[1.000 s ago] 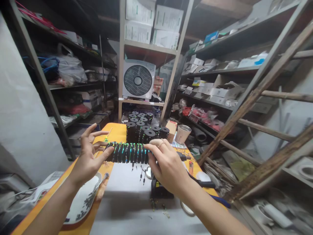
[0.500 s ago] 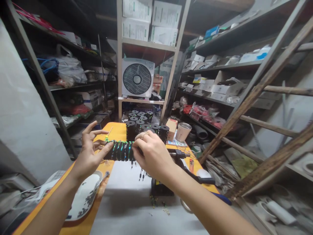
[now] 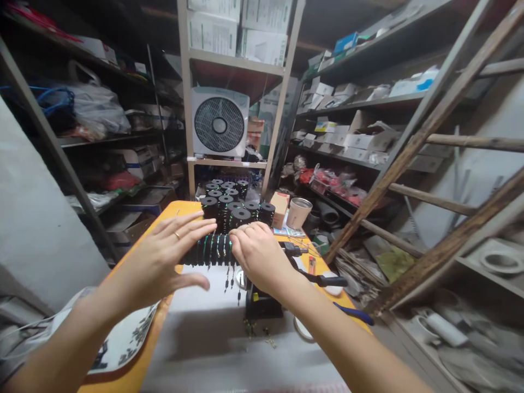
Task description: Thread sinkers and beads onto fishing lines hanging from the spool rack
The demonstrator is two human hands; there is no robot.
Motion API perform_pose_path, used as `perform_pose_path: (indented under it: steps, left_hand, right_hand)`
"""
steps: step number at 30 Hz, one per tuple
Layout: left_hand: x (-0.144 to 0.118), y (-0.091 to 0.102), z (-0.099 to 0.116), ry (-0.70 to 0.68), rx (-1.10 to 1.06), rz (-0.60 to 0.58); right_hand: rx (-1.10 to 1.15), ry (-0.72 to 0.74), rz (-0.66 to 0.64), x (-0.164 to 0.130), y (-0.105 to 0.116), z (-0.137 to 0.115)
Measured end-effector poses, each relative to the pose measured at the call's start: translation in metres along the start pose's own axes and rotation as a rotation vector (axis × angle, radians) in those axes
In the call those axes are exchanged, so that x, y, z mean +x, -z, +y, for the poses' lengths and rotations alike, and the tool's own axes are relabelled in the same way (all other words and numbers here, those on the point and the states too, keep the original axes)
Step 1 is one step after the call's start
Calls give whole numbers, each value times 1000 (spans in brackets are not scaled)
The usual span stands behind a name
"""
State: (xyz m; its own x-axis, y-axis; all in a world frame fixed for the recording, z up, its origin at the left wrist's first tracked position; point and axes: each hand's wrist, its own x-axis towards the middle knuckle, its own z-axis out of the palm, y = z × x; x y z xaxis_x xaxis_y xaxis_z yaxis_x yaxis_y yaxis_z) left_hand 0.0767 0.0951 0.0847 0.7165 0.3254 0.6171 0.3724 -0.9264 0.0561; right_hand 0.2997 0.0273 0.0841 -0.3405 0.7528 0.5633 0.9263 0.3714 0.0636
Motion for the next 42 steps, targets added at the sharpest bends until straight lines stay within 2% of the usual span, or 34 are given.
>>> perform_pose_path:
  steps: [2,6,9,13,15,16,18,20,23,26,30,32,34,37,39,42]
  left_hand:
    - [2,-9,4,-78,50,-50]
    - [6,-20,2,-97,145,-50]
    - [8,-20,1,-89,167,-26]
    - [9,-17,5,-60,159,-11]
    - [9,-16,5,-52,155,-11]
    - [9,-16,5,-48,160,-12]
    - [10,-16,4,-42,175,-13]
    - [12,-15,2,-36,177,3]
    - [16,-14,0,-38,155,15]
    - [19,-12,-1,-35,141,-14]
    - [22,-9,-3,8,139,-64]
    - [23,-8,-4,38,133,-98]
    - [24,-7,-4,54,107,-122]
    - [23,-7,-4,47,79,-121]
    - [23,-7,-3,35,73,-111]
    - [22,-6,-2,27,49,-115]
  right_hand:
    - [11,-5,-25,4,-1,4]
    - [73,-5,-46,9,-2,10]
    - [134,-46,26,2,5,6]
    - [219,-157,187,-33,26,-12]
    - [262,-192,158,-60,31,-25]
    - [283,-201,98,-75,30,-31]
    - [312,-236,-45,-105,20,-42]
    - [318,-308,-122,-131,2,-51]
    - [323,-432,-136,-154,-29,-57]
    - [345,-494,-83,-161,-51,-62]
    - [393,-456,-5,-158,-58,-68]
    - [436,-398,20,-152,-49,-70]
    - [491,-333,48,-139,-30,-68]
    - [529,-255,139,-104,5,-58]
    - [447,-193,235,-74,24,-46]
    - [343,-105,293,-31,34,-28]
